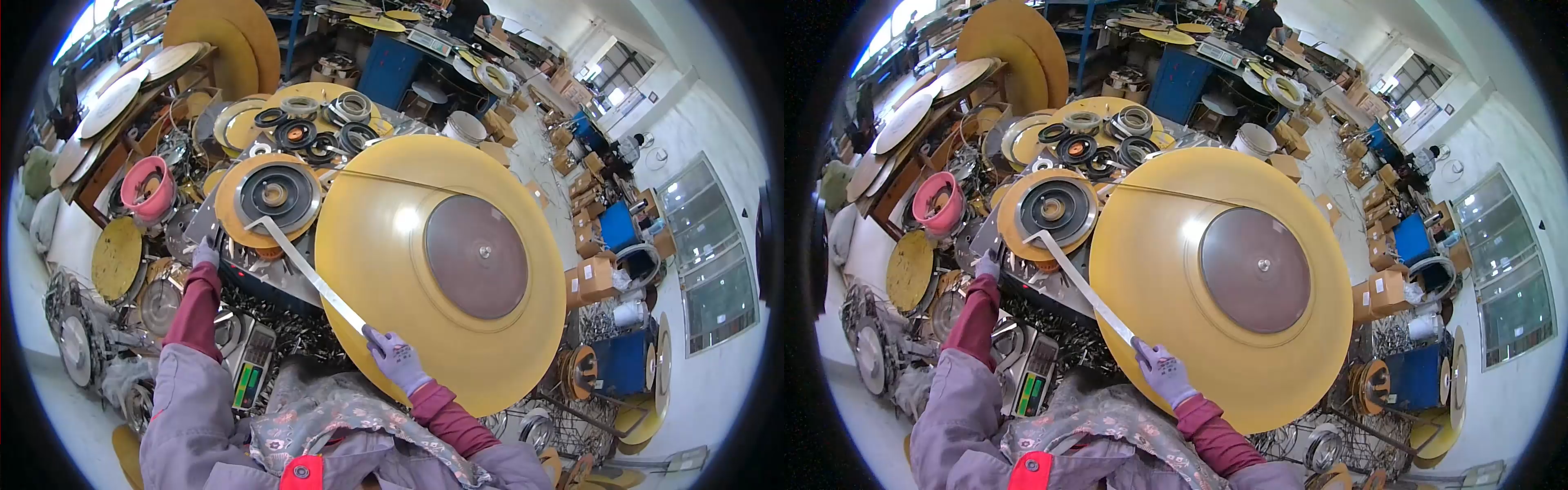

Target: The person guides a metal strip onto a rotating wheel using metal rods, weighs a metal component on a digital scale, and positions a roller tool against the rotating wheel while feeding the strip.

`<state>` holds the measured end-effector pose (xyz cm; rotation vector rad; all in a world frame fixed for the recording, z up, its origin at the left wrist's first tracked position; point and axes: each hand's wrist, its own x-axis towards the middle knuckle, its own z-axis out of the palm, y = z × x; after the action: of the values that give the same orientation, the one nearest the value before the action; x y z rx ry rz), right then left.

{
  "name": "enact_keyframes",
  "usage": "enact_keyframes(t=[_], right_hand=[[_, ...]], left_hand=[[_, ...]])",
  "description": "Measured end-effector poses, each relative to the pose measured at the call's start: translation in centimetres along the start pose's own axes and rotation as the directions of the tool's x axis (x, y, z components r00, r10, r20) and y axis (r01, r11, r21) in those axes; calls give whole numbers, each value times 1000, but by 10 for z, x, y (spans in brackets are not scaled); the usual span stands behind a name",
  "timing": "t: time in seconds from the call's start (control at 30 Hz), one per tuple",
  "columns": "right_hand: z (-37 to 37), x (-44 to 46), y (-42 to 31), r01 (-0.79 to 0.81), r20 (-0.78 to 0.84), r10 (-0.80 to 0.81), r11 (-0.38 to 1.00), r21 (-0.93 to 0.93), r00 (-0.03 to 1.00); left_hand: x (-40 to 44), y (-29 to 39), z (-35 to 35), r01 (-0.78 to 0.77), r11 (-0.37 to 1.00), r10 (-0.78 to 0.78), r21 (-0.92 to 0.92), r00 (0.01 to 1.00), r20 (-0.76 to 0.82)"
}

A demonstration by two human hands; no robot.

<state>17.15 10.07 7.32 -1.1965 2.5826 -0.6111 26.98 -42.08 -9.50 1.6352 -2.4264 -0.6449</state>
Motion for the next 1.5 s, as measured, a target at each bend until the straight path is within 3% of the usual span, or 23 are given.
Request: enact_keyframes(t=[0.07, 0.1, 0.13, 0.17, 0.2, 0.27, 0.33, 0.47, 0.6, 0.73, 0.83, 0.9, 0.97, 1.03, 1.13, 1.23, 1.27, 1.33, 1.4, 1.47, 1.5], right_hand=[[-2, -2, -1, -32, 8, 32, 999, 3, 999], [-6, -2, -4, -56, 27, 56, 998, 6, 998], [-7, 2, -7, -58, 58, 58, 998, 7, 997], [-6, 7, -9, -53, 70, 52, 999, 12, 996], [-4, 6, -7, -53, 78, 52, 998, 17, 996], [-1, 6, -3, -46, 69, 44, 999, 19, 997], [1, 5, 1, -25, 37, 24, 999, 25, 999], [3, 6, 4, 13, 2, -13, 999, 49, 1000], [-6, 9, -3, 11, 13, -12, 999, 40, 1000], [-5, 9, -1, -18, 25, 17, 999, 42, 1000], [-4, 10, 1, -7, 25, 5, 997, 82, 1000], [2, 9, 7, -17, 19, 15, 996, 91, 1000], [6, 7, 6, -18, 13, 16, 995, 96, 1000], [4, 7, 3, -1, -1, 2, 996, 91, 1000], [-1, -1, 11, 10, -65, -4, 995, 104, 998], [-13, -22, 40, -86, -170, 111, 985, 151, 979], [-21, -20, 52, -73, -285, 123, 981, 180, 951], [-27, -6, 92, -152, -484, 284, 943, 295, 827], [-42, 14, 144, -217, -601, 295, 955, 200, 743], [-69, 34, 164, -480, -488, 514, 853, 204, 706], [-71, 40, 182, -514, -483, 512, 846, 141, 710]], left_hand=[[16, -4, 2, -1, 999, -1, 32, 998, 70], [-10, 26, -28, 62, 998, -64, 28, 994, 90], [-23, 38, -37, 68, 998, -69, 17, 995, 67], [-34, 42, -42, -13, 987, 14, 157, 1000, -7], [-31, 38, -35, 34, 974, -28, 222, 999, -31], [-31, 36, -34, 43, 984, -29, 174, 996, -87], [-34, 32, -37, 51, 988, -42, 146, 997, -68], [-36, 16, -37, 30, 954, -34, 298, 999, 10], [-80, 49, -90, 46, 932, -61, 360, 998, 29], [-83, 22, -100, 40, 963, -14, 265, 995, -98], [-106, -4, -107, 94, 978, -64, 187, 985, -163], [-138, -12, -106, 87, 996, -82, 7, 956, -281], [-165, -21, -92, 20, 950, -65, -313, 989, -136], [-195, 1, -92, -216, 903, 110, -371, 951, -287], [-206, 5, -77, -164, 953, 136, -253, 983, -127], [-210, 11, -74, -140, 977, 131, -163, 989, -62], [-212, 14, -77, -127, 982, 121, -140, 991, -50], [-219, 25, -85, -77, 994, 74, -81, 997, -39], [-211, 23, -84, -59, 998, 56, 39, 996, 72], [-210, 29, -84, -68, 996, 64, 53, 995, 76], [-206, 27, -80, -61, 995, 54, 80, 994, 91]])
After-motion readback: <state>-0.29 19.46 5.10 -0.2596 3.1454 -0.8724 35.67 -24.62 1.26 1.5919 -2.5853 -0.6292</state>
